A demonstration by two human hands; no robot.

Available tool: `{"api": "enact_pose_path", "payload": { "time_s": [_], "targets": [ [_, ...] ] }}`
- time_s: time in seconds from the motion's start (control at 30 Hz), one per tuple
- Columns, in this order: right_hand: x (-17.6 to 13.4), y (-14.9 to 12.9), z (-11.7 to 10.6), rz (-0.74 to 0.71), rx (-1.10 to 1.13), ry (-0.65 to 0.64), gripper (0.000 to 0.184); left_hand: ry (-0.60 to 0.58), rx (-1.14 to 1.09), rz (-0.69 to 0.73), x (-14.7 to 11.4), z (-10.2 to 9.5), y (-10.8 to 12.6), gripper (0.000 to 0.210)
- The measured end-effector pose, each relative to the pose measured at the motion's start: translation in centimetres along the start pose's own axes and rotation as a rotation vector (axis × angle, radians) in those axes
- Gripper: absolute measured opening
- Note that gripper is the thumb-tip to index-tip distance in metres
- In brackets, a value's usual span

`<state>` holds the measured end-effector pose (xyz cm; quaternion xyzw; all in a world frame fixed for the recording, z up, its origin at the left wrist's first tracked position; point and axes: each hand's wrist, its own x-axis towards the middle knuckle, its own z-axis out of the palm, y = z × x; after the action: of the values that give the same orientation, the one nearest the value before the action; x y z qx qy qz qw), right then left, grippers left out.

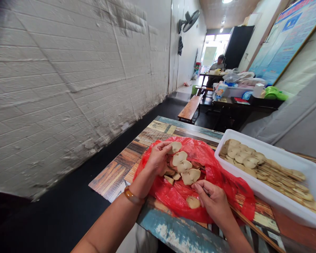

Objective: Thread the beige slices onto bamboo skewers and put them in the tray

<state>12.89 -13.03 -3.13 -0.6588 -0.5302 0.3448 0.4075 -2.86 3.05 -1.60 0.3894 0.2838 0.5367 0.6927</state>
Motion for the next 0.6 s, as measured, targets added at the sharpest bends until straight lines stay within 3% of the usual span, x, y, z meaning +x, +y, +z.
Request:
{"api": "enact_pose_path", "payload": {
  "time_s": [0.6],
  "targets": [
    [-0.01,0.24,0.55,-0.028,-0.029,0.102,0.040,-0.009,-0.109,-0.132,-0.51,0.51,0.46,0.031]
  ]
}}
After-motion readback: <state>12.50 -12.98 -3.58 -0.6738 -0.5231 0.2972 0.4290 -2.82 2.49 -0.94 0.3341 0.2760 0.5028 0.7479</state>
